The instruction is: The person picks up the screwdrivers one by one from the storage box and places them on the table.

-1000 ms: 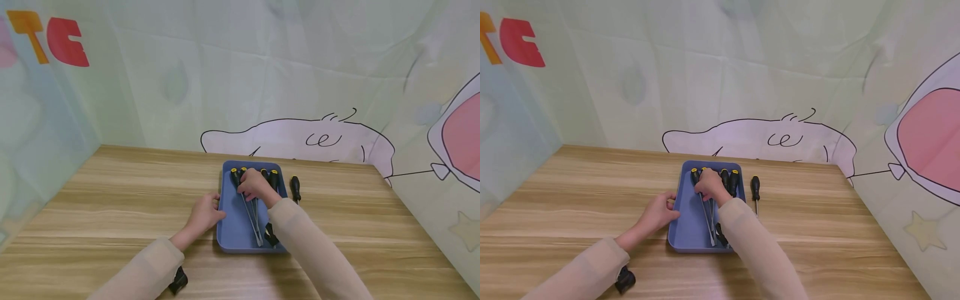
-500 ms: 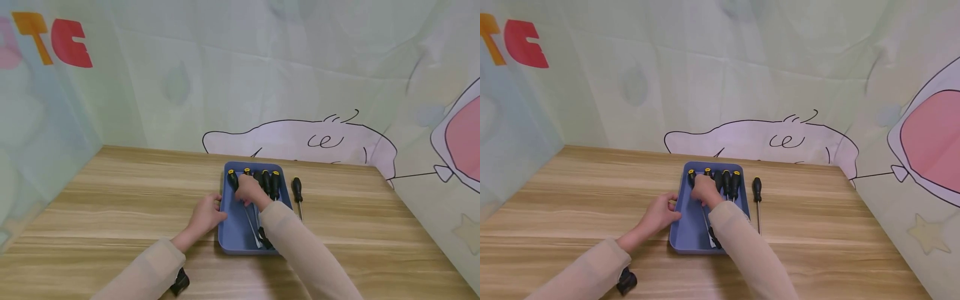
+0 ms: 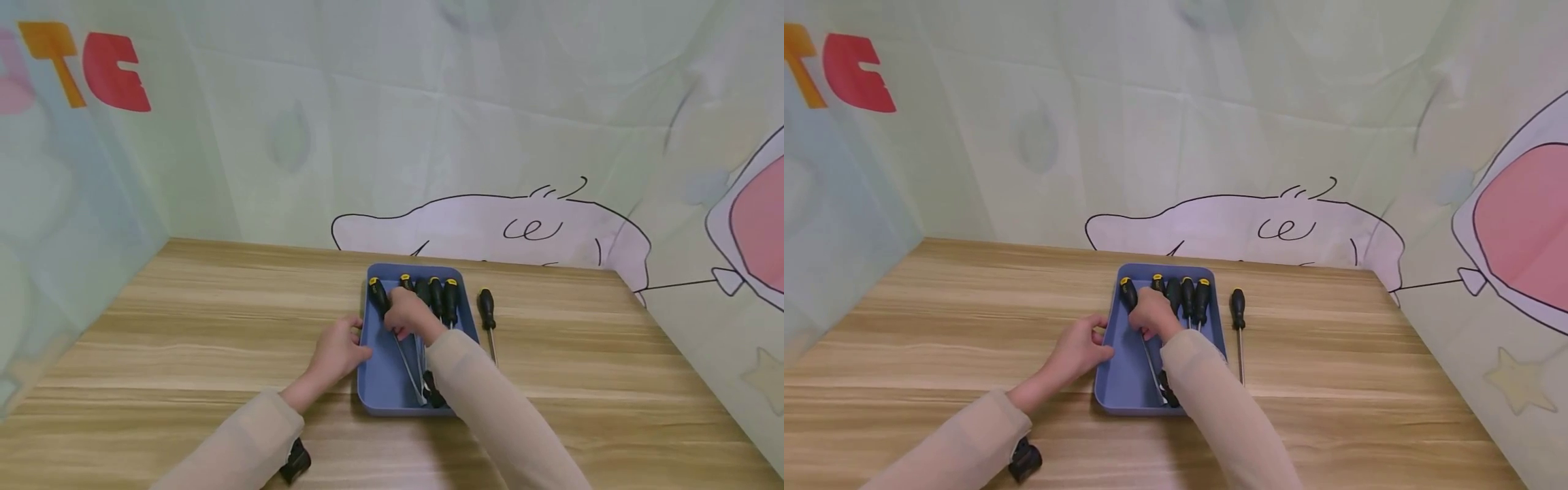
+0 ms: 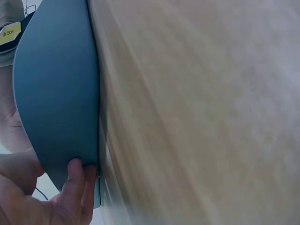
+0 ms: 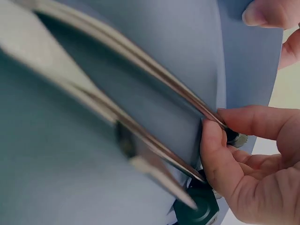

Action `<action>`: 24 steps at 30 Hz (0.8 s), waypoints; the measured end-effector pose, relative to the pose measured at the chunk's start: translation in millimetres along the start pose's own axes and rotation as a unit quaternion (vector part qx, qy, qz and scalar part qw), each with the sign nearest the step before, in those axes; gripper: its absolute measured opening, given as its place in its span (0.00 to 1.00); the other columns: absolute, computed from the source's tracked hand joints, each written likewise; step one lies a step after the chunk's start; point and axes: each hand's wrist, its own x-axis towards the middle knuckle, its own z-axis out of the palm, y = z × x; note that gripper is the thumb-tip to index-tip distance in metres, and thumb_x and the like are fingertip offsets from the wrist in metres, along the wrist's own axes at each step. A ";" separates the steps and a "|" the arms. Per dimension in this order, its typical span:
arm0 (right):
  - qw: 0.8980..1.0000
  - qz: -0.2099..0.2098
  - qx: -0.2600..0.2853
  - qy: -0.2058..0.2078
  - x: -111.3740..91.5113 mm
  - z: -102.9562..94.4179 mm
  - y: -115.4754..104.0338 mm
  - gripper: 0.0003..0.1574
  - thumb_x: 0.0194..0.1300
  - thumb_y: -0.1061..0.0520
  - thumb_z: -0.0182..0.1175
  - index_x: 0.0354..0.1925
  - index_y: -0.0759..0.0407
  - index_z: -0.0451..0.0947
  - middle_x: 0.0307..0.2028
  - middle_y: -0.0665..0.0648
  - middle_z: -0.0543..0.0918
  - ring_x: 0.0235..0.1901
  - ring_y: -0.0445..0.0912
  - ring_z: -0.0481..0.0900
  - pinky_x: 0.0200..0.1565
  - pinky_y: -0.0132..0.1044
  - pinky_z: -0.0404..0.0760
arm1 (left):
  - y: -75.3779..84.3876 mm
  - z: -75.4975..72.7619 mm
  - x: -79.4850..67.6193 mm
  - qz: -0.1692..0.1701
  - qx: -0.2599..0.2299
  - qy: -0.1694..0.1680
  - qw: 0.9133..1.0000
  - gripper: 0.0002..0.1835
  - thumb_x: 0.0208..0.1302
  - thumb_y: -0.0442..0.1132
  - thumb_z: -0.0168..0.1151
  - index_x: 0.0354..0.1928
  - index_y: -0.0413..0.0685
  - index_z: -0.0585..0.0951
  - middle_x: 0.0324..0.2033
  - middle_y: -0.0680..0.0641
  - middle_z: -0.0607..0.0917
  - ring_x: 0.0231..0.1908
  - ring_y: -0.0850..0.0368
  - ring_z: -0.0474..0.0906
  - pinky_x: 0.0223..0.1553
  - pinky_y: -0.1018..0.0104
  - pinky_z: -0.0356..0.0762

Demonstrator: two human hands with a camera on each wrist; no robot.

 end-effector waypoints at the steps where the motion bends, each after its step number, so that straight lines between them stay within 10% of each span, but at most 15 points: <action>1: 1.000 0.001 0.017 -0.004 -0.4 -0.4 0.5 0.36 0.54 0.70 0.60 0.61 0.68 0.63 0.36 0.64 0.75 0.21 0.48 0.76 0.22 0.35 0.80 | -0.2 0.4 0.0 0.000 -0.001 0.000 1.000 0.22 0.42 0.24 0.64 0.45 0.28 0.76 0.26 0.40 0.83 0.29 0.52 0.80 0.26 0.64 0.78; 12: 0.982 0.015 0.178 -0.066 -6.0 -5.6 0.9 0.40 0.55 0.72 0.58 0.65 0.69 0.57 0.27 0.64 0.78 0.23 0.49 0.78 0.29 0.40 0.82 | 1.6 -0.4 -1.5 -0.005 -0.018 -0.006 1.000 0.22 0.42 0.23 0.62 0.45 0.28 0.75 0.25 0.41 0.83 0.26 0.54 0.79 0.25 0.65 0.77; 24: 0.968 0.036 0.226 -0.106 -11.4 -18.6 -0.4 0.42 0.58 0.72 0.57 0.67 0.62 0.54 0.28 0.62 0.74 0.22 0.48 0.75 0.30 0.40 0.82 | 1.5 -0.3 -1.8 0.000 -0.024 -0.003 1.000 0.22 0.40 0.23 0.62 0.44 0.27 0.75 0.25 0.39 0.83 0.26 0.53 0.80 0.25 0.64 0.77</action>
